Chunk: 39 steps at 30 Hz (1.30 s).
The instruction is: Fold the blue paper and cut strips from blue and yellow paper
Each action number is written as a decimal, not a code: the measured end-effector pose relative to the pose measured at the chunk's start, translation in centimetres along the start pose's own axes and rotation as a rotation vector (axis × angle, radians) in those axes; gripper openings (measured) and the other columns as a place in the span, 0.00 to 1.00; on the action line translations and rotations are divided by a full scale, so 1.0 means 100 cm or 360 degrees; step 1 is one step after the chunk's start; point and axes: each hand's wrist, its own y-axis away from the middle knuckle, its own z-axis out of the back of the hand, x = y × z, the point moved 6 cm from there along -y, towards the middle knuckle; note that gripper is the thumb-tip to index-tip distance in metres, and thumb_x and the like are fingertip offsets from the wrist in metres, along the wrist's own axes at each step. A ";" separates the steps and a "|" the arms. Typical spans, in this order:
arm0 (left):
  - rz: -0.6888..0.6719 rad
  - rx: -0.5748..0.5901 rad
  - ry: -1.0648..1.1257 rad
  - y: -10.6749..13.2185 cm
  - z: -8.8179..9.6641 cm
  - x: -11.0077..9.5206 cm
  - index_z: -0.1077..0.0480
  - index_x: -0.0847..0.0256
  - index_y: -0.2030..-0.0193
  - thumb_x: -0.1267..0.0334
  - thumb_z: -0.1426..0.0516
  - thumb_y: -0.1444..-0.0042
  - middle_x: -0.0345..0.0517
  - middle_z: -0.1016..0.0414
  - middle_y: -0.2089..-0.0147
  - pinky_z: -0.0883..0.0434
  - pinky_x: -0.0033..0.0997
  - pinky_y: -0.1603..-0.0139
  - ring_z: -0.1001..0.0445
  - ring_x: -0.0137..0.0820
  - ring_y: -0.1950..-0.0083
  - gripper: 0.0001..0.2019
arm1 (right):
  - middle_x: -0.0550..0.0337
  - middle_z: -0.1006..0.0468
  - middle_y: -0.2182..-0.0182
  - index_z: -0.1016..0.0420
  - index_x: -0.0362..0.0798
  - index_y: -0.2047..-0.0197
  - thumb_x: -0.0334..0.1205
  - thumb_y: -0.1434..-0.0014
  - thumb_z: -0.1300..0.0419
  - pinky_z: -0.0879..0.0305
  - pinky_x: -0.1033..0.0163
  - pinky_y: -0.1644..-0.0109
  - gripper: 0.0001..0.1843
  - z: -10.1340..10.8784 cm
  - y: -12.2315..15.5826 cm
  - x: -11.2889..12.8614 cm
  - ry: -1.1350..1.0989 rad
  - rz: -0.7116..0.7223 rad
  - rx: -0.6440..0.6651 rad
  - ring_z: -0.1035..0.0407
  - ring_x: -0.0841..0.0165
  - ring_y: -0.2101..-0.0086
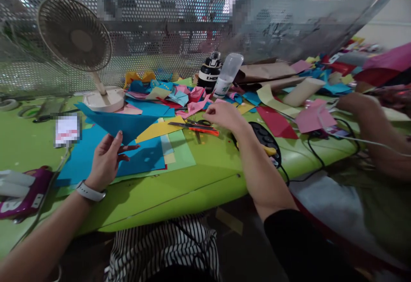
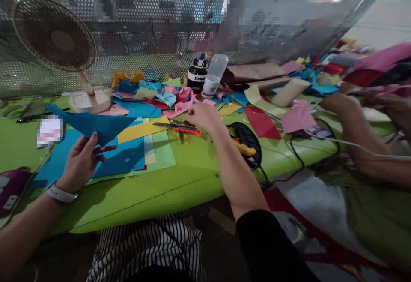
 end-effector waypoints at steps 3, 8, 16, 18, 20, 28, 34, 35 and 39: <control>0.0002 0.0065 0.0006 -0.002 0.000 0.000 0.35 0.57 0.65 0.55 0.34 0.53 0.35 0.31 0.68 0.34 0.19 0.85 0.19 0.37 0.66 0.16 | 0.54 0.20 0.62 0.21 0.48 0.61 0.43 0.46 0.41 0.41 0.65 0.65 0.12 -0.012 -0.003 -0.008 0.0122 -0.0050 0.0272 0.28 0.62 0.62; 0.0170 0.0104 0.0114 -0.002 0.000 0.002 0.34 0.55 0.60 0.71 0.38 0.58 0.41 0.25 0.61 0.29 0.22 0.77 0.21 0.39 0.57 0.17 | 0.59 0.19 0.68 0.20 0.49 0.67 0.40 0.48 0.40 0.41 0.68 0.69 0.08 -0.024 -0.004 -0.006 0.0068 0.0058 0.0576 0.28 0.67 0.68; 0.0469 0.0059 0.0356 -0.008 0.004 0.015 0.31 0.59 0.66 0.64 0.42 0.55 0.42 0.24 0.64 0.23 0.35 0.67 0.25 0.31 0.68 0.07 | 0.52 0.20 0.61 0.22 0.46 0.59 0.43 0.46 0.43 0.41 0.66 0.66 0.14 -0.029 -0.011 -0.005 0.0149 -0.0096 0.0364 0.28 0.62 0.61; 0.0461 0.0024 0.0235 -0.010 0.007 0.022 0.30 0.60 0.66 0.67 0.37 0.57 0.41 0.24 0.66 0.25 0.30 0.69 0.25 0.29 0.69 0.10 | 0.54 0.19 0.63 0.22 0.47 0.60 0.45 0.47 0.41 0.42 0.66 0.67 0.14 -0.036 -0.012 -0.004 0.0163 -0.0107 0.0385 0.28 0.63 0.63; 0.0401 0.0079 0.0101 -0.012 0.007 0.028 0.27 0.61 0.63 0.69 0.32 0.61 0.41 0.23 0.64 0.26 0.25 0.70 0.25 0.28 0.68 0.15 | 0.55 0.19 0.65 0.22 0.48 0.62 0.47 0.48 0.40 0.42 0.66 0.68 0.14 -0.040 -0.012 -0.003 0.0172 -0.0111 0.0410 0.28 0.64 0.65; 0.0314 0.0000 0.0019 -0.010 0.012 0.027 0.25 0.62 0.66 0.60 0.29 0.63 0.41 0.22 0.67 0.28 0.24 0.72 0.26 0.27 0.70 0.17 | 0.52 0.20 0.63 0.24 0.48 0.65 0.54 0.45 0.43 0.43 0.65 0.69 0.18 -0.032 -0.008 0.008 0.0191 -0.0125 0.0316 0.28 0.62 0.63; 0.0275 -0.0038 -0.0006 -0.009 0.014 0.024 0.28 0.61 0.71 0.58 0.29 0.65 0.37 0.27 0.72 0.32 0.22 0.74 0.30 0.24 0.74 0.17 | 0.56 0.23 0.74 0.25 0.48 0.71 0.60 0.47 0.42 0.47 0.64 0.73 0.22 -0.047 -0.001 0.020 0.0127 0.0081 0.0607 0.31 0.65 0.72; 0.0280 -0.0037 -0.0006 -0.009 0.014 0.024 0.28 0.61 0.71 0.58 0.29 0.65 0.36 0.28 0.73 0.32 0.22 0.74 0.31 0.23 0.74 0.17 | 0.56 0.23 0.73 0.25 0.48 0.69 0.58 0.46 0.43 0.47 0.64 0.73 0.21 -0.045 -0.002 0.016 0.0149 0.0042 0.0565 0.31 0.65 0.71; 0.0318 -0.0083 0.0005 -0.008 0.014 0.022 0.29 0.61 0.73 0.59 0.28 0.67 0.34 0.29 0.75 0.35 0.21 0.77 0.32 0.22 0.76 0.17 | 0.55 0.21 0.69 0.23 0.48 0.67 0.51 0.47 0.43 0.46 0.64 0.72 0.15 -0.039 -0.006 -0.002 0.0283 -0.0084 0.0507 0.30 0.64 0.69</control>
